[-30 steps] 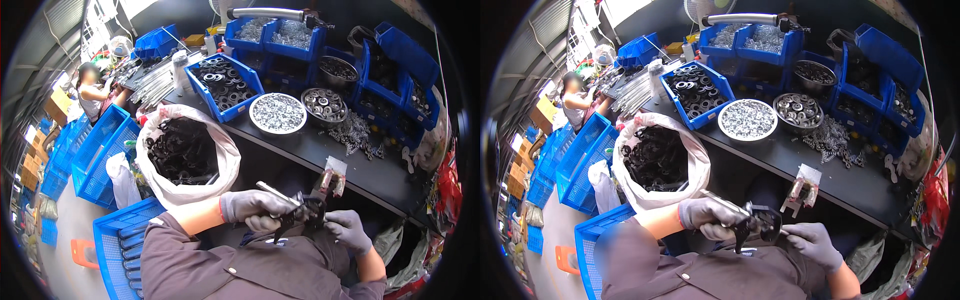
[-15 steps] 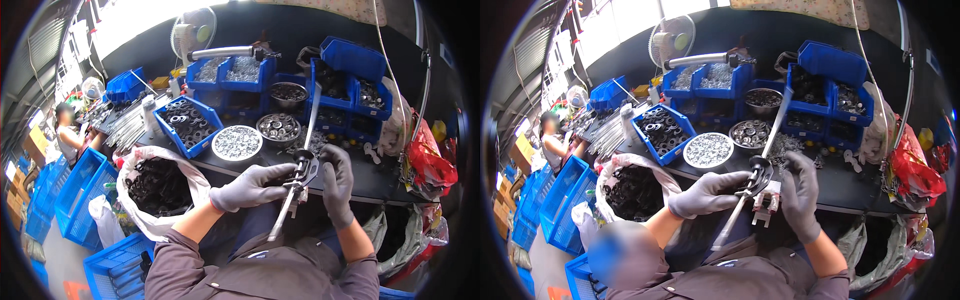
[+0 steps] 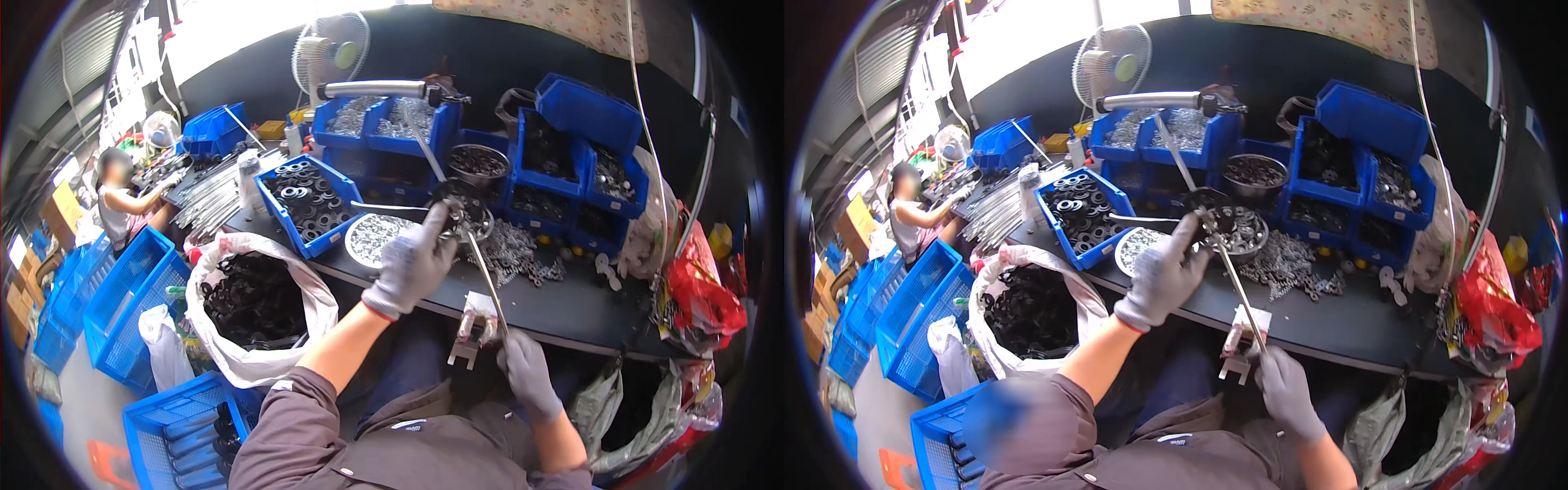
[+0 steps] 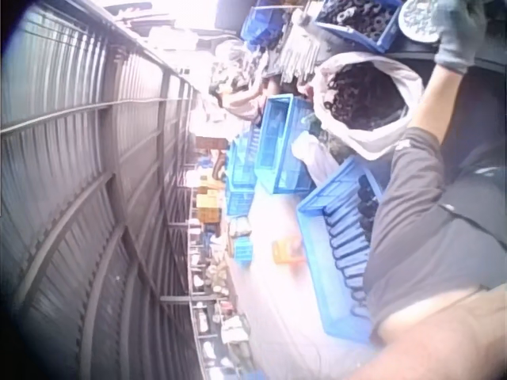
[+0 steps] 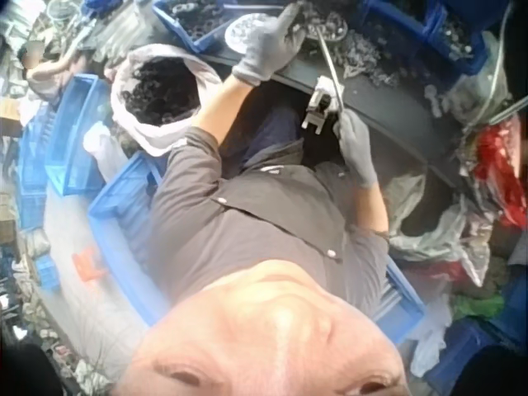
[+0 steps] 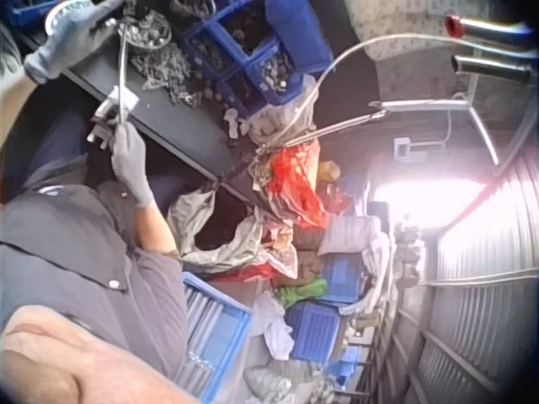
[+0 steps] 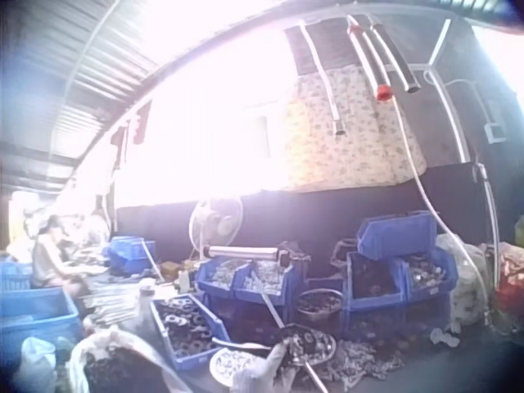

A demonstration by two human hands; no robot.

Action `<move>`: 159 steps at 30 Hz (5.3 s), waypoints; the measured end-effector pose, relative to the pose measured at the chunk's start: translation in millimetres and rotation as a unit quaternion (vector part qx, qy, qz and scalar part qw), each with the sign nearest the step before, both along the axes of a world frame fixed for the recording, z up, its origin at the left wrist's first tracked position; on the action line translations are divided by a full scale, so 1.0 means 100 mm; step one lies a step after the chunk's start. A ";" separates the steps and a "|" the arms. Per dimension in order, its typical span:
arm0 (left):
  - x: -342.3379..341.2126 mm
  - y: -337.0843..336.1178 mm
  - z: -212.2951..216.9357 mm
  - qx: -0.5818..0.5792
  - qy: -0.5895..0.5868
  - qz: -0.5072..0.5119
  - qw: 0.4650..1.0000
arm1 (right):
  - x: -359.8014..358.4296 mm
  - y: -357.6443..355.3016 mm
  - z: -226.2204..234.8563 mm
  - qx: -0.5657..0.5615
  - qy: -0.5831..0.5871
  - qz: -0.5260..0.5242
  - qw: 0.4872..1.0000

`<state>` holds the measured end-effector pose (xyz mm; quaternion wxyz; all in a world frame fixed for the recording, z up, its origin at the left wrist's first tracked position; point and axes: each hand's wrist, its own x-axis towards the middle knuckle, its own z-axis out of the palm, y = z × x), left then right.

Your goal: The person assembles small shock absorber cylinder components by inserting seals and springs, then securing parts with screws and washers using a pneumatic screwdriver.

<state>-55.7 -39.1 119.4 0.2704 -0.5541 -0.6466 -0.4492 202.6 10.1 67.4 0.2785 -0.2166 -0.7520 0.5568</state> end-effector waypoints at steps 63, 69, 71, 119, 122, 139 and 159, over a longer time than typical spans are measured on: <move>0.31 -0.13 0.39 -0.096 0.062 -0.098 0.989 | 0.18 0.41 -0.15 -0.518 0.201 0.194 0.808; 0.40 -0.38 0.51 -0.104 -0.128 -0.259 0.952 | 0.11 0.37 -0.02 -0.138 -0.010 0.034 0.990; 0.42 -0.61 0.72 -0.221 -0.156 -0.331 0.904 | 0.12 0.54 -0.34 0.244 -0.050 -0.059 0.967; 0.41 0.23 -0.73 -0.332 -0.285 -0.324 0.839 | 2.97 0.88 -1.82 0.216 -0.682 -0.304 0.629; 0.45 0.25 -0.82 -0.329 -0.168 -0.326 0.870 | 2.69 0.78 -1.58 0.269 -0.678 -0.286 0.622; 0.60 0.18 -1.02 -0.314 -0.070 -0.219 0.921 | 3.26 1.22 -2.48 0.510 -0.620 -0.282 0.526; 0.56 0.25 -1.05 -0.300 -0.204 -0.244 0.899 | 4.51 0.74 -1.34 0.213 -0.495 -0.610 0.581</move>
